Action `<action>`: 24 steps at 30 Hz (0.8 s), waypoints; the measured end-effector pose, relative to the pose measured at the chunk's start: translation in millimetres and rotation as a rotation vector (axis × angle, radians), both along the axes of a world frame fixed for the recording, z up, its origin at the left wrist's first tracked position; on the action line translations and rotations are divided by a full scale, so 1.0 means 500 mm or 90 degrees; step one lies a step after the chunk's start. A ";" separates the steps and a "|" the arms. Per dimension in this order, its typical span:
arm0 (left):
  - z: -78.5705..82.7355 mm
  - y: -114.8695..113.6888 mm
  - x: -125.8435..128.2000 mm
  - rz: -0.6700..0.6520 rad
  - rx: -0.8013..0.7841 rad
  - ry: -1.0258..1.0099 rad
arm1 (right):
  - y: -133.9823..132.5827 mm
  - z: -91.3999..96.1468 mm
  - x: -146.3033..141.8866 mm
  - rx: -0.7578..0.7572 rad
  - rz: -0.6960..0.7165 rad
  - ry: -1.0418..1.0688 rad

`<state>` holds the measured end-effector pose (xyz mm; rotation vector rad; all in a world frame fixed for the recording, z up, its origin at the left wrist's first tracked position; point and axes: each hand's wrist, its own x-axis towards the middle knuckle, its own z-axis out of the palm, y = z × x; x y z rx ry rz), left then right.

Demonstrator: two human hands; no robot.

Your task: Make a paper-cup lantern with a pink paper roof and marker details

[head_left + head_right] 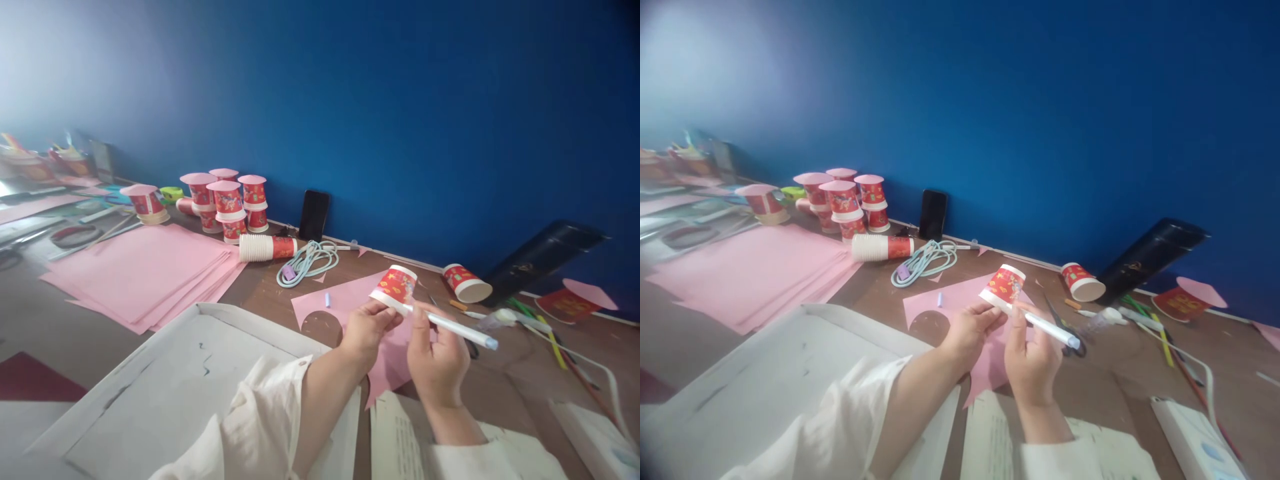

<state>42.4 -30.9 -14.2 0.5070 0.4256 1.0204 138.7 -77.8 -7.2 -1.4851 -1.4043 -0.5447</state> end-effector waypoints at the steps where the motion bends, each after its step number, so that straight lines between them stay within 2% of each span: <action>1: 0.000 0.000 0.000 0.000 0.000 0.000 | -0.001 0.001 -0.001 0.011 -0.011 0.007; 12: -0.005 0.001 0.002 -0.001 0.013 -0.001 | 0.001 0.002 -0.006 -0.027 0.024 -0.013; 24: -0.002 0.003 0.001 0.016 -0.011 0.016 | 0.001 -0.002 -0.003 -0.044 -0.018 -0.013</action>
